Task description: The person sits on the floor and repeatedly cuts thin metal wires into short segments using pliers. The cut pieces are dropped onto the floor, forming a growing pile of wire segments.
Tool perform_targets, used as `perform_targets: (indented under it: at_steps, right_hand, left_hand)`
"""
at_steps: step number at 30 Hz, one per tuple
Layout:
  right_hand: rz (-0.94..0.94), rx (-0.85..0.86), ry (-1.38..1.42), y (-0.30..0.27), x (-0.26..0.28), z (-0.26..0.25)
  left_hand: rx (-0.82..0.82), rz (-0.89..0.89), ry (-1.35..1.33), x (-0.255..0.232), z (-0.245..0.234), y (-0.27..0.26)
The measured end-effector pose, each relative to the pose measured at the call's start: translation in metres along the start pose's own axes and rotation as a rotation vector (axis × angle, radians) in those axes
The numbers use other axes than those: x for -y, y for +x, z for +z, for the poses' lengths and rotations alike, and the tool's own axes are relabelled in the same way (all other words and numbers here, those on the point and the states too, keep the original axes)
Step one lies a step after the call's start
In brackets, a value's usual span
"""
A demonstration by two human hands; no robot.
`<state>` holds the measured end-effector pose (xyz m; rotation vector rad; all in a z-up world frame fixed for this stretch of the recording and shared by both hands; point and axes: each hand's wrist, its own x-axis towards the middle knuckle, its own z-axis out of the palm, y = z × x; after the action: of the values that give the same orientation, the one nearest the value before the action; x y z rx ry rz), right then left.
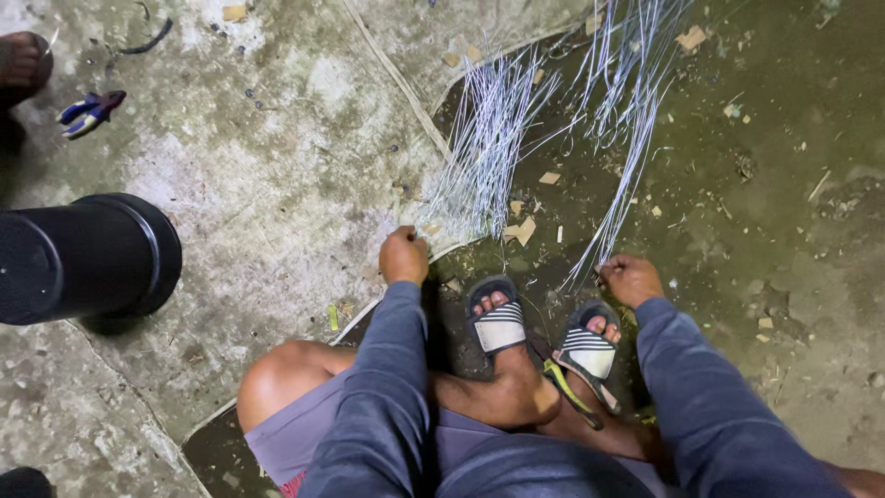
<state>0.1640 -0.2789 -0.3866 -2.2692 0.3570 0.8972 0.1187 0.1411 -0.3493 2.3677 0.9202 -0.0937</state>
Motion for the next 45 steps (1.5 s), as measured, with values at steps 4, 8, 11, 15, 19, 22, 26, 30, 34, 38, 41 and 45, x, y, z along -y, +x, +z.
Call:
perform_targets:
  at_steps: [4,8,11,15,19,22,26,30,34,38,41,45]
  right_hand:
    - [-0.052,0.017,0.226,-0.011,0.007,-0.001]
    - [0.110,0.072,0.427,-0.024,0.017,-0.001]
    - [0.120,0.012,0.423,-0.044,0.022,-0.004]
    - [0.021,-0.080,0.141,-0.072,0.028,-0.005]
    - [-0.053,-0.263,-0.173,-0.102,0.033,-0.009]
    - [-0.067,-0.357,-0.421,-0.138,0.041,-0.014]
    - [-0.128,-0.419,-0.558,-0.184,0.052,-0.027]
    - [-0.264,-0.637,-0.646,-0.217,0.060,-0.050]
    - [-0.515,-0.875,-0.444,-0.246,0.066,-0.081]
    - [-0.793,-0.873,0.025,-0.261,0.085,-0.109]
    - [-0.750,-0.688,0.469,-0.268,0.110,-0.116]
    - [-0.893,-0.490,0.690,-0.287,0.151,-0.118]
  left_hand:
    - [0.048,-0.041,0.072,-0.004,-0.002,0.001]
    - [0.068,-0.004,0.006,-0.004,-0.006,-0.002]
    - [0.069,-0.009,-0.075,-0.003,-0.012,-0.005]
    - [0.069,-0.059,-0.127,-0.004,-0.025,-0.010]
    - [-0.009,0.000,0.015,-0.012,-0.046,-0.023]
    - [-0.018,0.059,0.105,-0.023,-0.068,-0.037]
    - [-0.124,0.233,0.144,-0.047,-0.109,-0.073]
    - [-0.234,0.421,0.029,-0.079,-0.162,-0.115]
    - [-0.384,0.658,-0.149,-0.108,-0.214,-0.146]
    - [-0.498,0.788,-0.462,-0.129,-0.243,-0.164]
    - [-0.500,0.746,-0.672,-0.147,-0.246,-0.163]
    - [-0.242,0.616,-1.189,-0.175,-0.235,-0.163]
